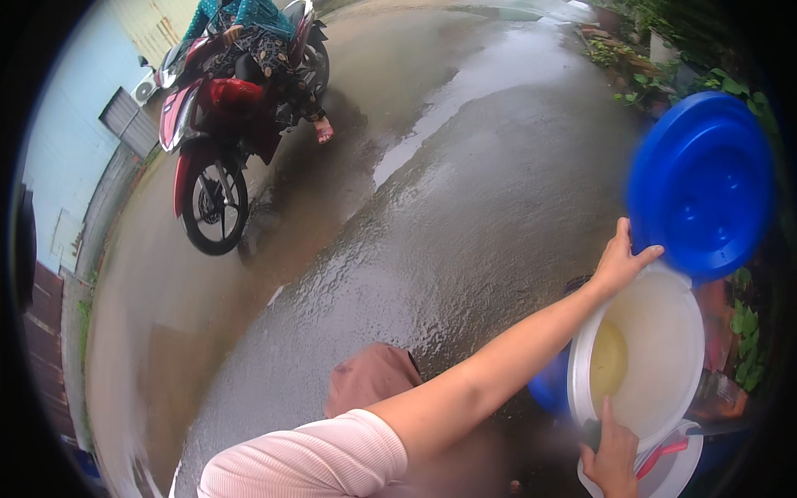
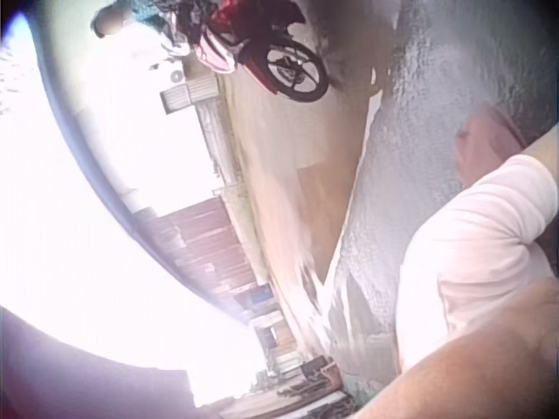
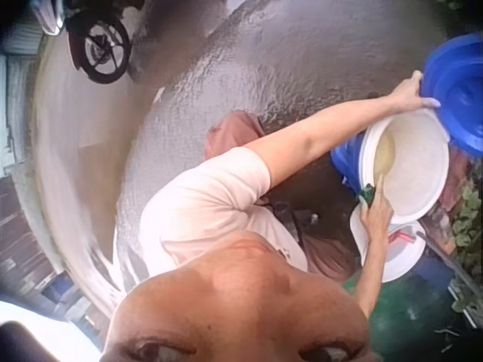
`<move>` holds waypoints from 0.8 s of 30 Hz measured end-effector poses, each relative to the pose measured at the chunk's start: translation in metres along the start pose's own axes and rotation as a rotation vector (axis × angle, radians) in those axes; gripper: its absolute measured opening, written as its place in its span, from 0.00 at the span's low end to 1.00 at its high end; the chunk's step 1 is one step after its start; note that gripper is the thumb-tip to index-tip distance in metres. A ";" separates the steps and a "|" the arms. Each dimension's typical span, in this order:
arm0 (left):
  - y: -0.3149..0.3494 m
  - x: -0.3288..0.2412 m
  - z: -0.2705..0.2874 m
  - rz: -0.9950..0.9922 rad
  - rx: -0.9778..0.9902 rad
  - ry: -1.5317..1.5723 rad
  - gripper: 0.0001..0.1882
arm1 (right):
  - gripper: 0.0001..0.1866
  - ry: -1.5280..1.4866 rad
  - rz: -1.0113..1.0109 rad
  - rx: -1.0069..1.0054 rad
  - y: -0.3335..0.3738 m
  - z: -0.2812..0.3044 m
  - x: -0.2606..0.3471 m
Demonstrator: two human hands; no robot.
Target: The person retrieves a blue water cooler, fills it with water using a hose, and then washes the cooler and its lid with a sponge and soap. The person scrubs the interior and exterior surfaces of the cooler and lid.
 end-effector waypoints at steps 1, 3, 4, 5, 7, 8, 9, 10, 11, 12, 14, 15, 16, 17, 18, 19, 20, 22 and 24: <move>0.001 0.000 -0.005 -0.022 0.011 0.012 0.26 | 0.41 0.011 -0.039 0.038 0.000 -0.005 0.002; 0.001 0.002 -0.006 -0.038 0.000 0.055 0.28 | 0.35 0.012 -0.138 -0.030 -0.035 -0.015 0.014; 0.000 0.003 -0.007 -0.044 0.001 0.076 0.29 | 0.32 -0.042 -0.174 -0.107 -0.051 -0.021 0.012; -0.004 0.007 -0.005 -0.034 -0.040 -0.021 0.30 | 0.30 -0.055 -0.265 -0.128 -0.072 -0.021 0.016; -0.009 0.017 -0.008 -0.037 -0.075 -0.059 0.33 | 0.27 0.007 -0.339 -0.184 -0.105 -0.027 0.013; -0.016 0.022 0.006 -0.035 -0.101 -0.120 0.35 | 0.28 -0.012 -0.316 -0.177 -0.120 -0.027 0.022; -0.020 0.021 0.005 -0.043 -0.090 -0.140 0.36 | 0.28 -0.038 -0.389 -0.108 -0.122 -0.024 0.025; -0.022 0.015 0.001 -0.082 -0.080 -0.107 0.34 | 0.28 -0.015 -0.320 -0.103 -0.112 -0.021 0.027; -0.029 0.013 0.000 -0.101 -0.015 -0.027 0.33 | 0.28 -0.008 -0.241 -0.113 -0.099 -0.017 0.024; -0.034 0.013 0.006 -0.142 -0.022 -0.018 0.32 | 0.28 -0.038 -0.152 -0.078 -0.079 -0.014 0.018; -0.041 0.009 0.014 -0.180 0.029 0.012 0.33 | 0.28 -0.108 0.056 0.004 -0.029 -0.003 0.008; -0.038 0.003 0.025 -0.151 0.003 -0.040 0.34 | 0.30 -0.102 0.285 -0.084 -0.009 0.004 -0.010; -0.024 -0.013 0.039 -0.144 -0.053 -0.113 0.34 | 0.29 -0.029 0.356 -0.056 -0.001 0.017 -0.022; -0.023 -0.027 0.034 -0.126 0.046 -0.163 0.30 | 0.28 0.055 0.419 -0.032 0.002 0.031 -0.031; -0.023 -0.027 0.026 -0.108 0.065 -0.088 0.31 | 0.27 0.077 0.424 0.015 0.004 0.033 -0.042; -0.024 -0.022 0.023 -0.094 0.079 -0.014 0.31 | 0.27 0.101 0.435 0.062 0.004 0.033 -0.050; -0.028 -0.020 0.024 -0.187 0.068 -0.079 0.32 | 0.26 0.125 0.452 0.108 0.005 0.029 -0.053; -0.028 -0.011 0.025 -0.167 0.073 -0.053 0.32 | 0.25 -0.014 0.385 0.090 0.001 0.003 -0.028; -0.025 -0.013 0.033 -0.156 0.051 -0.078 0.31 | 0.23 0.012 0.197 0.028 -0.034 -0.019 0.015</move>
Point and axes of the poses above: each hand's wrist, its own y-axis away from the middle knuckle, its own z-axis out of the back of the hand, x = y × z, the point moved 6 cm from there along -y, towards the middle knuckle, and after that the axes turned 8 degrees about z, right-handed, at the moved point
